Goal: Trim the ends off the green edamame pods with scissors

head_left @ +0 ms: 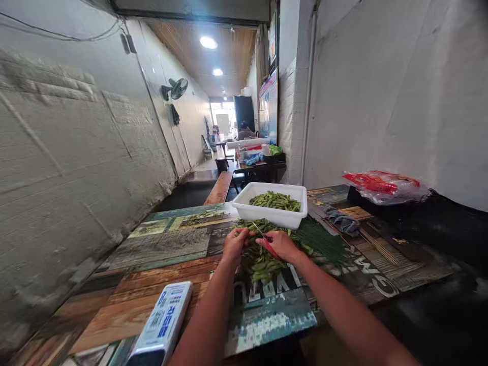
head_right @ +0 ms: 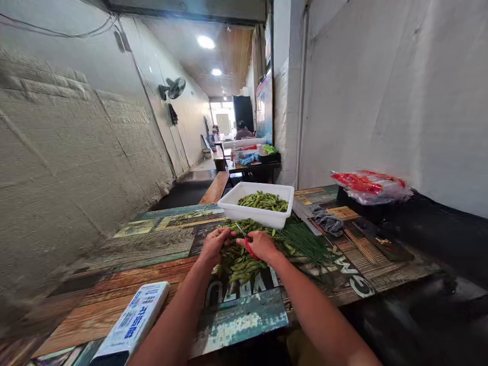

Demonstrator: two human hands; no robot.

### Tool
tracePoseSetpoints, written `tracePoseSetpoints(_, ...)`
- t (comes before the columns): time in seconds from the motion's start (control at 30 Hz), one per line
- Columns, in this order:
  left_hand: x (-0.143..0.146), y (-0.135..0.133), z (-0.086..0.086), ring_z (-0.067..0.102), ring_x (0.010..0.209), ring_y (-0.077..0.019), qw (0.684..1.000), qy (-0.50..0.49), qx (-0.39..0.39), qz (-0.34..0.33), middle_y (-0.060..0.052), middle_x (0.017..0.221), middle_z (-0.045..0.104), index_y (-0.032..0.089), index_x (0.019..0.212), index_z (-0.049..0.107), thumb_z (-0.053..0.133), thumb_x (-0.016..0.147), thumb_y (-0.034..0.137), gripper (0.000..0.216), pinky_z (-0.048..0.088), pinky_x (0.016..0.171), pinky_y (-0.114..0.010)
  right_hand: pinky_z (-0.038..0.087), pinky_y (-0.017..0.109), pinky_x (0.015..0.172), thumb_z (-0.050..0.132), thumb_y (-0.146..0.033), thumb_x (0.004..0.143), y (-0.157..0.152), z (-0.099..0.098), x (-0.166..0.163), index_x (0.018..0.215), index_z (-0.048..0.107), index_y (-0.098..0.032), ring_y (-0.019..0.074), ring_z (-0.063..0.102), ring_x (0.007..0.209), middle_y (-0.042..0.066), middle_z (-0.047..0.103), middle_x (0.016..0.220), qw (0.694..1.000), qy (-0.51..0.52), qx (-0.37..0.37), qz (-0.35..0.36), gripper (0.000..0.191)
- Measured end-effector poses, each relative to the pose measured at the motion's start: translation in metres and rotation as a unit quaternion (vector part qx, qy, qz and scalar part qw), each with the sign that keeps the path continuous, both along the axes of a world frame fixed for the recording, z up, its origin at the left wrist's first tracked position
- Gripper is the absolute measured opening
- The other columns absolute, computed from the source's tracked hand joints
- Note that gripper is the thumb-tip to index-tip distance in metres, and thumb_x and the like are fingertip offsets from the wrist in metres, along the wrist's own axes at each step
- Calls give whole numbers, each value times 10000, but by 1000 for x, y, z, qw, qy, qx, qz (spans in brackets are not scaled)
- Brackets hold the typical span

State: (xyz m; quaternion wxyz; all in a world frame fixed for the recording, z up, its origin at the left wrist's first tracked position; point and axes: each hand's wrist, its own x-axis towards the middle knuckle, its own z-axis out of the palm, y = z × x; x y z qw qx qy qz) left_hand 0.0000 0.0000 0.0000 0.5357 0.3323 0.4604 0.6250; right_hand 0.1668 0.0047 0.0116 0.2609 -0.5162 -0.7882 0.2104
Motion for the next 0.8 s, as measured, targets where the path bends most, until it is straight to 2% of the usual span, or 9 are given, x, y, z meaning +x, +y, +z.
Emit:
tracePoseSetpoints(0.17,3,-3,1,368,421,-38,999,4,-10,-31,-6,666,640,147,814,512,843,435,502,616,212,392,-174,248,221,506,497,-656,786,4,0,1,553,509,-183,110,407,528,-15,462,524,1000,6,11,-2,527)
tracePoseSetpoints(0.3,3,-6,3,309,379,-43,996,33,-21,-81,63,491,499,159,806,515,831,421,571,647,142,366,-179,249,225,501,468,-685,781,3,2,1,536,493,-184,106,376,526,-24,424,520,1000,31,0,4,558)
tracePoseSetpoints(0.6,5,-10,8,289,371,-45,995,53,-12,-78,81,451,432,166,787,508,825,417,593,648,117,362,-182,236,223,475,474,-711,760,3,3,1,519,440,-187,90,325,497,-49,349,480,997,56,-45,-1,578)
tracePoseSetpoints(0.8,5,-10,8,292,366,-37,996,46,-10,-78,79,454,447,158,795,515,835,442,556,621,126,380,-177,236,227,479,478,-709,755,2,4,1,507,414,-189,93,327,511,-45,347,485,998,55,-38,0,580)
